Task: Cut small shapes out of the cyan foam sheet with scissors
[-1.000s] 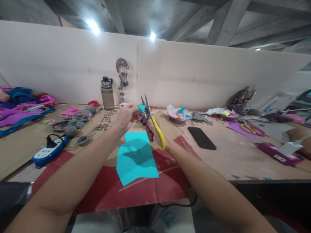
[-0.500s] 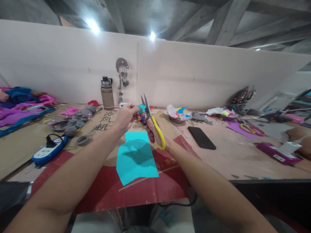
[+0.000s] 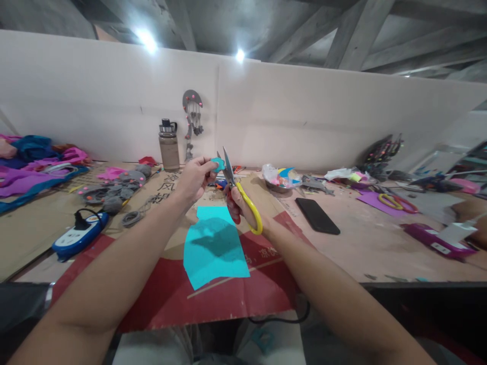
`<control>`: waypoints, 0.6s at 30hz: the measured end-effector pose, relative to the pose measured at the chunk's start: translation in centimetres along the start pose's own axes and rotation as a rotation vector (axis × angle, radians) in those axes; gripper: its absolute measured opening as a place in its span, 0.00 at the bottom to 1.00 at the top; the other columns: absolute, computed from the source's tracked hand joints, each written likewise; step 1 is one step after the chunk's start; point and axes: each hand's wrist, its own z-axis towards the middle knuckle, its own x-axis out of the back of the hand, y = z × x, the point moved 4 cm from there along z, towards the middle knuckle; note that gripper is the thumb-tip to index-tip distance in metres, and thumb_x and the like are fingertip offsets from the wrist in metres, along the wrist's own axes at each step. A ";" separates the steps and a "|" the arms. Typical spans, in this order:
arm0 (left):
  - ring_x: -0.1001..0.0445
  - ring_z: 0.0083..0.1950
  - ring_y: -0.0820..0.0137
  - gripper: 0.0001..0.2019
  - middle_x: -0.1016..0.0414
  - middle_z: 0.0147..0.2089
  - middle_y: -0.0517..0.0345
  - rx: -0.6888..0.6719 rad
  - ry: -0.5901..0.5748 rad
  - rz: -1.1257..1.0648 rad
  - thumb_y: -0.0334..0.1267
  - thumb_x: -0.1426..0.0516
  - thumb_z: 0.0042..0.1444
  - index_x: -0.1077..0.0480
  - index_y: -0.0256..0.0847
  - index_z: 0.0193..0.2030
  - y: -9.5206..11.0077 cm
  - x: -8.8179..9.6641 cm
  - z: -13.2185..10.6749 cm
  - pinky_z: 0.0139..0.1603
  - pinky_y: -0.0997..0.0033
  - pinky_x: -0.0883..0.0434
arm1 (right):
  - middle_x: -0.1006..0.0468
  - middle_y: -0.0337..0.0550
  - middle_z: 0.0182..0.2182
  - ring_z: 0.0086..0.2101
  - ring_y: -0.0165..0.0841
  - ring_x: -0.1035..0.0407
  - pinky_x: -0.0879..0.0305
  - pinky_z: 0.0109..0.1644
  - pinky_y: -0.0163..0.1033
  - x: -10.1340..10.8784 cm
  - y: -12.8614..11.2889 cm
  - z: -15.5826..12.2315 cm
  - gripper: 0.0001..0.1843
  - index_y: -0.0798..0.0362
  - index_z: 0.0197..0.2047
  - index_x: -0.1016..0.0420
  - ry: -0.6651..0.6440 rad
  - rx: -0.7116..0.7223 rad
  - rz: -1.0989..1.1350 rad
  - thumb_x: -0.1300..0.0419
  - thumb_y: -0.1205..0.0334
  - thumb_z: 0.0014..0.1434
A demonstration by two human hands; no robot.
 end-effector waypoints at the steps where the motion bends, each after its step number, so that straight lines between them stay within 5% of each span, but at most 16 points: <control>1: 0.39 0.21 0.82 0.06 0.31 0.25 0.63 0.000 -0.003 0.001 0.27 0.37 0.43 0.30 0.36 0.26 0.1 0.0 0.0 0.22 0.80 0.40 | 0.41 0.28 0.22 0.17 0.24 0.47 0.47 0.18 0.34 0.0 0.1 0.0 0.37 0.50 0.42 0.36 -0.008 -0.016 0.006 0.40 0.23 0.53; 18: 0.35 0.22 0.80 0.08 0.31 0.24 0.63 -0.054 0.024 0.101 0.29 0.34 0.43 0.29 0.37 0.27 0.2 0.3 0.1 0.25 0.79 0.36 | 0.43 0.27 0.21 0.17 0.23 0.49 0.51 0.17 0.31 -0.2 0.1 -0.3 0.33 0.48 0.36 0.42 -0.021 -0.025 -0.013 0.41 0.25 0.55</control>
